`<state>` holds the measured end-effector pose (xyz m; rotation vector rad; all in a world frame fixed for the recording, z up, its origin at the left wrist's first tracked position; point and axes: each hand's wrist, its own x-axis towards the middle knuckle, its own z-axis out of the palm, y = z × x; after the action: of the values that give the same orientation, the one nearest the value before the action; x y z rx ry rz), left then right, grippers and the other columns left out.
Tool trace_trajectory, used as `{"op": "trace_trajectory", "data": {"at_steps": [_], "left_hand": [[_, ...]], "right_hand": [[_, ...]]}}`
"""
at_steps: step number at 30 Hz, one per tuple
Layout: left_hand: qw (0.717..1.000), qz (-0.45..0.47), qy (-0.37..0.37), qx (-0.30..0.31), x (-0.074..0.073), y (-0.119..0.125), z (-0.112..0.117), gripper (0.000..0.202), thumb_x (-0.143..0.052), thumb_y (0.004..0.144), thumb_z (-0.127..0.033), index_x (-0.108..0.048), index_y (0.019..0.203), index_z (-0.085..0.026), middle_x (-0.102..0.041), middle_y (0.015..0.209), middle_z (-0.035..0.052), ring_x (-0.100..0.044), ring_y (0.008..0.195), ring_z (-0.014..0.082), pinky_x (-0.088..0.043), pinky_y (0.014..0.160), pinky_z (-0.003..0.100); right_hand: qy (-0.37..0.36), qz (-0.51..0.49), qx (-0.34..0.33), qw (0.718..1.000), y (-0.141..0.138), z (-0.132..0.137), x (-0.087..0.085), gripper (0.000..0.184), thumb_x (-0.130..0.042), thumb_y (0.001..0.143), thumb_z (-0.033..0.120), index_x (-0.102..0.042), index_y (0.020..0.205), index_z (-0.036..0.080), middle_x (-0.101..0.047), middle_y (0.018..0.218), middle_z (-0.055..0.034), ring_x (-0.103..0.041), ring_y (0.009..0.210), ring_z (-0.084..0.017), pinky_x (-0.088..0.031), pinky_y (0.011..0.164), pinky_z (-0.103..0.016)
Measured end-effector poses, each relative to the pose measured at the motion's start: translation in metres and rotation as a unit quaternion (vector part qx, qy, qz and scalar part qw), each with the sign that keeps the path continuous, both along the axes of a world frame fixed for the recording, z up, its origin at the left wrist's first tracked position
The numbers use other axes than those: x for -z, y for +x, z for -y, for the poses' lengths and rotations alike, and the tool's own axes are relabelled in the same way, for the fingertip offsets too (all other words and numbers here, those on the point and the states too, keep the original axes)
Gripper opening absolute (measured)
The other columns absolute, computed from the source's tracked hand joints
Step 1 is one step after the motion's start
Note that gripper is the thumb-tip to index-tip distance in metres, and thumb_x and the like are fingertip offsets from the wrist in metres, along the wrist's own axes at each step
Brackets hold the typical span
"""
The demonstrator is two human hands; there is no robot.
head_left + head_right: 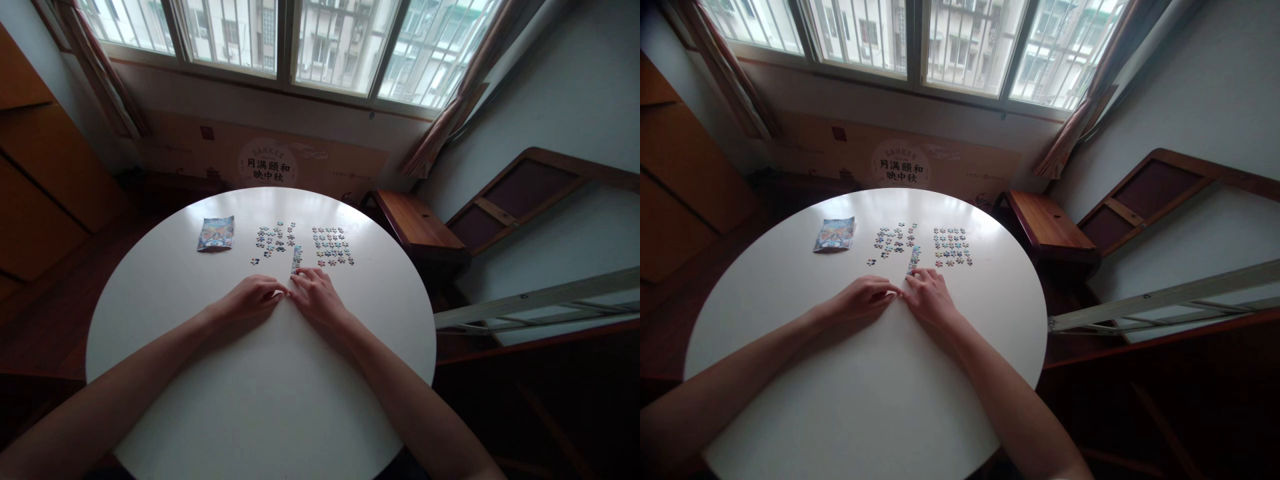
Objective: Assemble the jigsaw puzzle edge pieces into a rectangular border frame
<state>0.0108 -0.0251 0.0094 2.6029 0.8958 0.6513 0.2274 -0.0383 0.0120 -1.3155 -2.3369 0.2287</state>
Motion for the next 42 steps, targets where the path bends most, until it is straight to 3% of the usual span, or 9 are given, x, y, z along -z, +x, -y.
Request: {"op": "trace_trajectory", "data": {"at_steps": [9, 42], "left_hand": [[1.000, -0.006, -0.001, 0.000, -0.0002, -0.0002, -0.0003, 0.025, -0.049, 0.093, -0.027, -0.070, 0.105, -0.021, -0.062, 0.070, 0.0004, -0.054, 0.064, 0.0113, -0.039, 0.067, 0.023], [1.000, 0.006, 0.004, 0.001, -0.0009, 0.0010, 0.0000, 0.025, -0.049, 0.094, -0.028, -0.071, 0.102, -0.020, -0.062, 0.068, 0.0001, -0.053, 0.062, 0.0104, -0.039, 0.067, 0.023]], "right_hand": [[0.001, 0.026, 0.010, 1.000, 0.0002, 0.0004, 0.0012, 0.042, -0.051, 0.093, 0.046, -0.062, 0.124, 0.021, -0.054, 0.133, -0.0106, -0.043, 0.122, -0.027, -0.036, 0.101, -0.044], [-0.008, -0.002, 0.003, 1.000, 0.0020, -0.0025, 0.0037, 0.044, -0.055, 0.091, 0.040, -0.056, 0.131, 0.022, -0.052, 0.137, -0.0085, -0.043, 0.124, -0.027, -0.036, 0.104, -0.044]]}}
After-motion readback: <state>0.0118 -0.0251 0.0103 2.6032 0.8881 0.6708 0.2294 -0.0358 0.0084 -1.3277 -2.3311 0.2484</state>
